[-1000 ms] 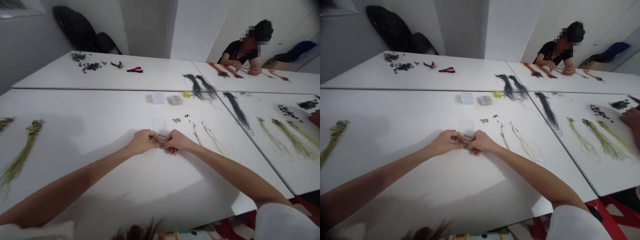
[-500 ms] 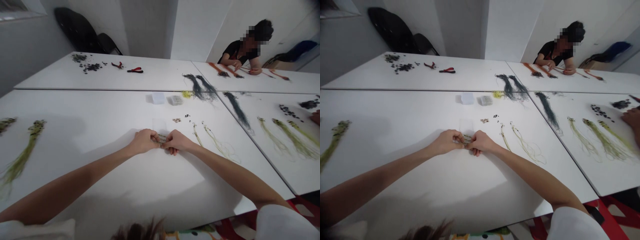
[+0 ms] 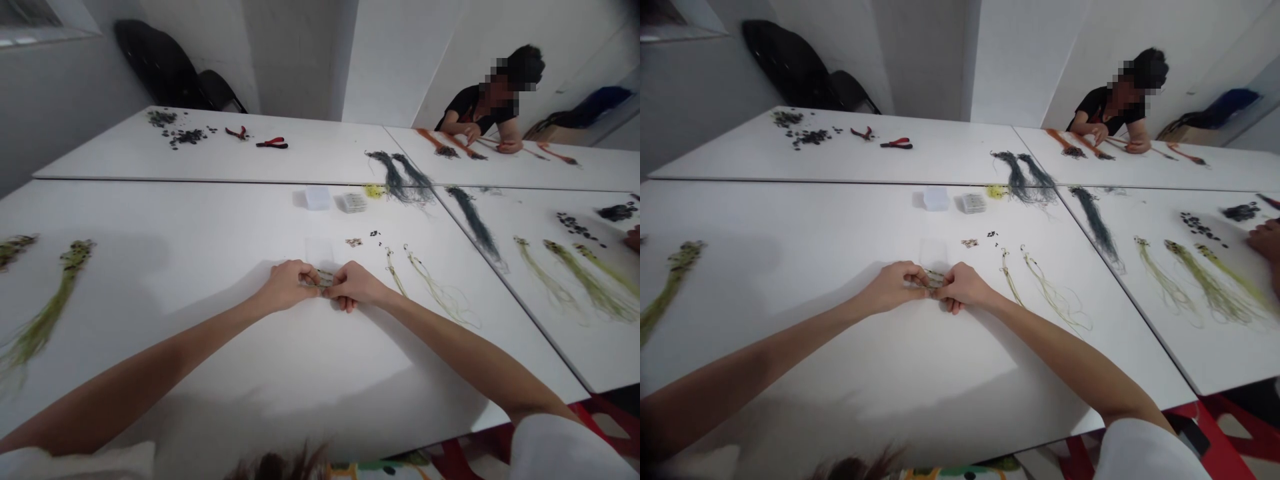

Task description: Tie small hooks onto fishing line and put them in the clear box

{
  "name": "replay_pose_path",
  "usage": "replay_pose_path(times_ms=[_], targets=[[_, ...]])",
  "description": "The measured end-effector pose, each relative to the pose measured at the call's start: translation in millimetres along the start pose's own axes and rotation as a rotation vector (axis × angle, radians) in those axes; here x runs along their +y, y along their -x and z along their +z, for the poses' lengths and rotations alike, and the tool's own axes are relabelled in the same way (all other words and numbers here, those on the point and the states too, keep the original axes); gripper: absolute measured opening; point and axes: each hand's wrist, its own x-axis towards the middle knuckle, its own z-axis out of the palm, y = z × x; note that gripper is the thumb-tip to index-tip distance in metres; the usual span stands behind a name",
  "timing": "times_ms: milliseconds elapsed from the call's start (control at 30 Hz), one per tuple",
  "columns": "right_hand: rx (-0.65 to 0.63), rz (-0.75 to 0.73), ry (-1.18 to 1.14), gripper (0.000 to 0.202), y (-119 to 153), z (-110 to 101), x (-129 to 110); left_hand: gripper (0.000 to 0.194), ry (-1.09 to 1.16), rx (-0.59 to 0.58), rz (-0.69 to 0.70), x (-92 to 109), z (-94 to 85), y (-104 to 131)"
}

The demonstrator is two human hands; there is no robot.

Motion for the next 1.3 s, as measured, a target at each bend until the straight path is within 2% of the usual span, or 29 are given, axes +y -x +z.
replay_pose_path(times_ms=[133,233,300,433,533,633,733,833,933,1100,1300], targets=[[-0.038,-0.041,-0.097,0.030,3.5,-4.5,2.5,0.018,0.108,-0.024,0.043,-8.6,-5.6,7.5],[-0.004,-0.119,-0.196,0.034,8.2,-10.3,4.3,0.023,0.110,0.017,0.100,-15.9,-9.1,16.2],[0.120,-0.194,-0.255,0.035,10.5,-15.3,3.6,0.026,0.103,0.045,0.145,-20.3,-10.4,21.7],[0.473,-0.329,-0.342,0.022,8.1,-25.8,-0.7,0.033,0.094,0.063,0.177,-26.1,-9.8,27.6],[0.595,-0.361,-0.338,0.026,0.7,-29.1,-1.1,0.034,0.087,0.075,0.166,-28.1,-6.3,27.5],[0.605,-0.341,-0.314,0.038,-6.3,-26.8,1.8,0.029,0.107,0.106,0.138,-28.3,-0.9,25.9],[0.552,-0.333,-0.334,0.050,-7.7,-22.6,3.2,0.028,0.129,0.147,0.113,-27.5,4.5,24.4],[0.503,-0.391,-0.368,0.054,-2.8,-19.0,1.5,0.028,0.124,0.189,0.110,-27.1,8.6,24.0],[0.490,-0.478,-0.327,0.042,4.9,-13.6,0.3,0.027,0.115,0.227,0.119,-28.4,10.7,24.5],[0.466,-0.503,-0.081,0.020,14.7,3.2,8.0,0.025,0.148,0.238,0.163,-33.1,8.6,25.9],[0.530,-0.696,0.251,0.012,16.9,17.7,21.2,0.016,0.241,0.286,0.074,-34.0,8.0,25.5]])
